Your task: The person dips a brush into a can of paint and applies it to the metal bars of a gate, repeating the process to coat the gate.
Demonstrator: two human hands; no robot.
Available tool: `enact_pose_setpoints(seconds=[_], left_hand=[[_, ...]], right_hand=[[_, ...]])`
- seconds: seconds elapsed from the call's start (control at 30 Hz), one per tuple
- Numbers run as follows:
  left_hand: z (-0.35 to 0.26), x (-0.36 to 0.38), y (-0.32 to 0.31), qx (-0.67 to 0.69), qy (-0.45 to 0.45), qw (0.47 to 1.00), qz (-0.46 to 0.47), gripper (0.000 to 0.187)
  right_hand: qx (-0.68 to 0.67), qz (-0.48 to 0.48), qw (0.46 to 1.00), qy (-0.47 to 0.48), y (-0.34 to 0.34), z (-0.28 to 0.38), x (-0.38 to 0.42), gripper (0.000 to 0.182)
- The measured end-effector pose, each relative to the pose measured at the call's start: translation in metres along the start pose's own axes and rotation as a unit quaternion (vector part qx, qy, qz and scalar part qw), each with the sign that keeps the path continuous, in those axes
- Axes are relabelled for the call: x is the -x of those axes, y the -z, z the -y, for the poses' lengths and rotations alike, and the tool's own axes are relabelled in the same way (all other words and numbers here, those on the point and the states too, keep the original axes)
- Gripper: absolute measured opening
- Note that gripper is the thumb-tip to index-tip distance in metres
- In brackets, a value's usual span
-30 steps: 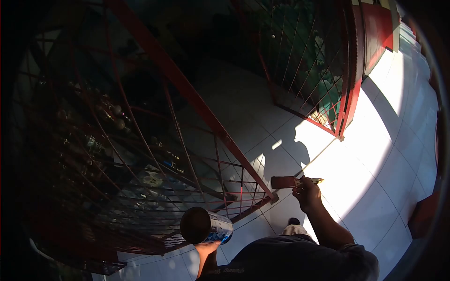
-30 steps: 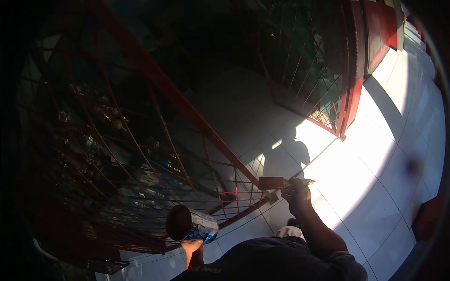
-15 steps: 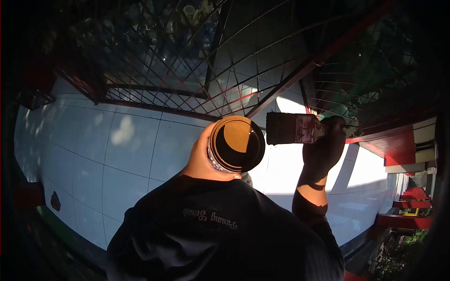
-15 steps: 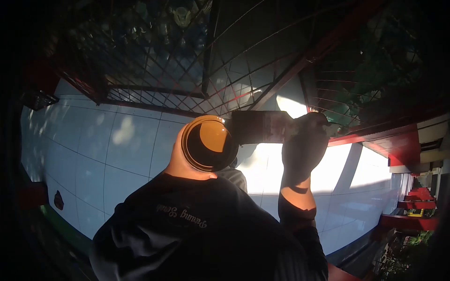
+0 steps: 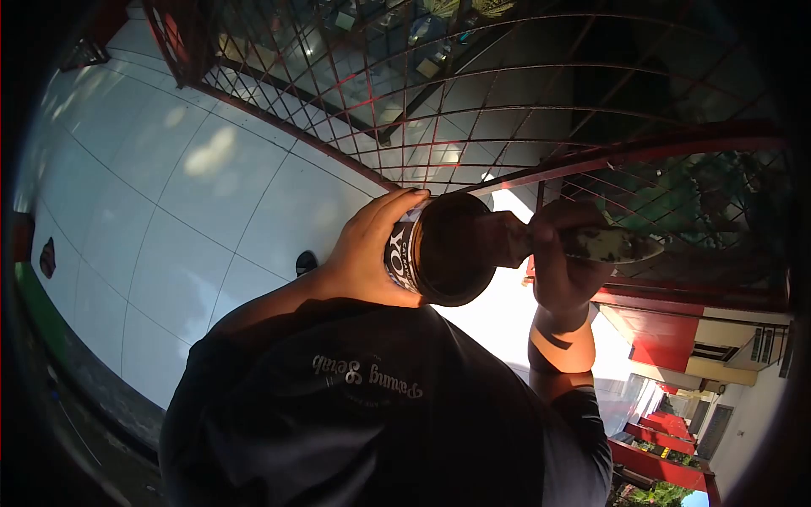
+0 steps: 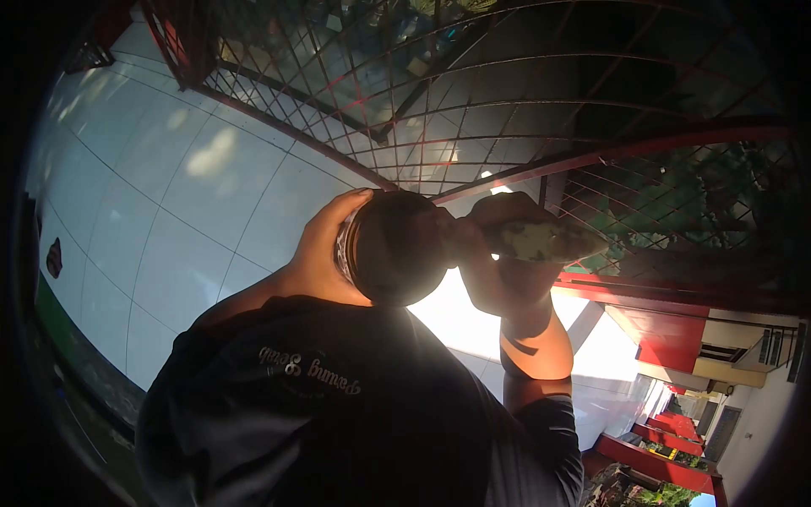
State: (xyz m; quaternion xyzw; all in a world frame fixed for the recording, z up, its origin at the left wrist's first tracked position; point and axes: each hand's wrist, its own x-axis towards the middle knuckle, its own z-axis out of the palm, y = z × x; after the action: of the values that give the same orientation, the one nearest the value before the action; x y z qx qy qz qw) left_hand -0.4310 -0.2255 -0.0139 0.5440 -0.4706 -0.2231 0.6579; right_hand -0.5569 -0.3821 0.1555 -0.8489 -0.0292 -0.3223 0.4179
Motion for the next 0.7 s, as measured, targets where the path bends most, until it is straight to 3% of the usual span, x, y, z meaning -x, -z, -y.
enact_pose_setpoints(seconds=[0.33, 0.43, 0.47, 0.5, 0.57, 0.6, 0.7], left_hand=[[-0.014, 0.004, 0.021, -0.069, -0.06, 0.995, -0.03, 0.111], [-0.016, 0.005, 0.023, -0.083, -0.053, 0.995, -0.025, 0.111], [-0.016, 0.005, 0.023, -0.09, -0.048, 0.995, -0.022, 0.111], [-0.015, 0.006, 0.022, -0.087, -0.051, 0.995, -0.026, 0.111], [-0.013, 0.006, 0.019, -0.081, -0.058, 0.994, -0.032, 0.111], [-0.013, 0.006, 0.019, -0.082, -0.058, 0.994, -0.033, 0.111], [-0.014, 0.004, 0.017, -0.081, -0.062, 0.994, -0.037, 0.111]], right_hand=[[0.044, 0.075, 0.996, 0.012, -0.025, 0.002, -0.01, 0.01], [0.015, 0.05, 0.999, -0.011, -0.022, 0.011, -0.009, 0.011], [-0.035, -0.017, 0.999, -0.013, -0.025, 0.018, -0.012, 0.009], [0.023, -0.01, 1.0, -0.005, -0.014, 0.024, -0.015, 0.006], [0.057, -0.082, 0.995, -0.008, -0.001, 0.027, -0.014, 0.009], [0.025, -0.105, 0.994, 0.0, 0.004, 0.023, -0.015, 0.012], [0.033, -0.078, 0.996, -0.001, 0.007, 0.022, -0.016, 0.011]])
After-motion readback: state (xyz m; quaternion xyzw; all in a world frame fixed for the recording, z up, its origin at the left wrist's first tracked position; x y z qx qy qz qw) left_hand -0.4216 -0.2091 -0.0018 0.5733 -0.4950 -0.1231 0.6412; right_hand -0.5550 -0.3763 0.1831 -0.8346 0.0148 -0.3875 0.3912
